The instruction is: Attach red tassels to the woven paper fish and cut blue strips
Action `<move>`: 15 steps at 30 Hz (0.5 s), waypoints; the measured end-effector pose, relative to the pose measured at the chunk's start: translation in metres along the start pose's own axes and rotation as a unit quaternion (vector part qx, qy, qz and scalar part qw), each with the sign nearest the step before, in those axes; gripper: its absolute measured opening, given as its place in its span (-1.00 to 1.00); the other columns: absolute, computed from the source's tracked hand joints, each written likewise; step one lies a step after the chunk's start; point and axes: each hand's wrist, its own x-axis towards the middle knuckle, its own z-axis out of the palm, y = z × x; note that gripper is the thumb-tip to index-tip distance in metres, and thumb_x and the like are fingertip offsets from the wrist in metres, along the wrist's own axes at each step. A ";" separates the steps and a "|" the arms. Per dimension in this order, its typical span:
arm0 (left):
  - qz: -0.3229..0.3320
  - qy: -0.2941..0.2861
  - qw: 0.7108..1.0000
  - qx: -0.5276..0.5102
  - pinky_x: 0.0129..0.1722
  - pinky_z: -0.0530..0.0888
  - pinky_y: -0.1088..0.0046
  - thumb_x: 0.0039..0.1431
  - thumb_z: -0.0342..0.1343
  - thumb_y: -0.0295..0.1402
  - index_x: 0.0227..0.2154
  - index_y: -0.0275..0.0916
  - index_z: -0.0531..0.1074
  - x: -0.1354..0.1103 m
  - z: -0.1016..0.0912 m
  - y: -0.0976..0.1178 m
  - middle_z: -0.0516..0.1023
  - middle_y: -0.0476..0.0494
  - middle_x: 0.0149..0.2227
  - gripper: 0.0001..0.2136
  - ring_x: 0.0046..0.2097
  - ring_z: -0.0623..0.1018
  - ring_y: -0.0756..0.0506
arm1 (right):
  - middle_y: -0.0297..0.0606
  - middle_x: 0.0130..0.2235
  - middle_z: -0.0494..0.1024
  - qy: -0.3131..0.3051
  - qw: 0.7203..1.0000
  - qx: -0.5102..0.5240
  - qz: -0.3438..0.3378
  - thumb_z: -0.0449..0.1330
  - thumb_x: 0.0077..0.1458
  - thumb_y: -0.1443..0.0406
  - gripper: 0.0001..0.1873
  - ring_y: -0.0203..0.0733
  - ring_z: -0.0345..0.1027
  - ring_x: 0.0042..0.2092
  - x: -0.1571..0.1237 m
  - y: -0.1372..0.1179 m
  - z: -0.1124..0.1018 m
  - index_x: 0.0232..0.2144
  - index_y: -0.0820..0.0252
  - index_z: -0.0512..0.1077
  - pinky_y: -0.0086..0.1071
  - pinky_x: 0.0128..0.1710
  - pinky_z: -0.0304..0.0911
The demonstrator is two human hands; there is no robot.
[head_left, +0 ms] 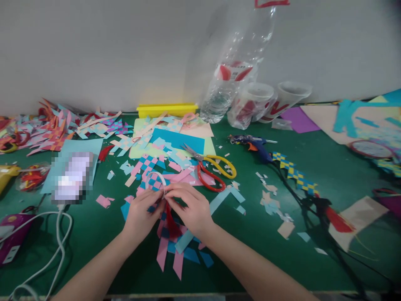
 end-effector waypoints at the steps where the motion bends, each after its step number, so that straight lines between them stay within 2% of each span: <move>1: 0.008 0.001 1.000 0.003 -0.42 0.46 0.51 0.19 0.05 -0.49 -0.32 -0.27 0.51 0.000 0.001 -0.001 0.52 -0.09 -0.47 -0.87 -0.42 0.47 -0.01 | -0.23 -0.26 0.58 0.001 1.000 0.001 0.008 0.14 0.15 0.44 -0.86 -0.20 0.48 -0.17 0.000 0.000 0.001 -0.32 0.10 0.42 -0.28 -0.16 0.44; 8: -0.012 -0.003 1.000 0.011 -0.43 0.48 0.52 0.20 0.06 -0.45 -0.25 -0.25 0.54 -0.001 0.002 0.000 0.56 -0.09 -0.44 -0.83 -0.42 0.52 -0.02 | -0.31 -0.38 0.54 0.002 0.999 -0.007 0.043 0.16 0.14 0.40 -0.90 -0.21 0.46 -0.30 0.000 0.002 0.001 -0.38 0.08 0.40 -0.32 -0.27 0.42; 12: -0.015 0.003 1.000 0.026 -0.42 0.48 0.52 0.20 0.05 -0.44 -0.32 -0.26 0.53 -0.001 0.001 0.001 0.56 -0.09 -0.45 -0.85 -0.42 0.53 -0.02 | -0.25 -0.25 0.57 0.003 0.999 -0.014 0.032 0.17 0.14 0.39 -0.90 -0.18 0.47 -0.17 -0.001 0.003 0.001 -0.29 0.08 0.41 -0.28 -0.15 0.43; 15: -0.025 -0.005 0.999 0.031 -0.43 0.48 0.53 0.18 0.06 -0.45 -0.31 -0.27 0.54 -0.003 0.001 -0.001 0.56 -0.10 -0.43 -0.85 -0.42 0.53 -0.03 | -0.24 -0.25 0.58 -0.012 0.999 -0.013 0.031 0.18 0.14 0.40 -0.89 -0.19 0.47 -0.16 -0.001 0.005 0.002 -0.29 0.09 0.40 -0.28 -0.13 0.42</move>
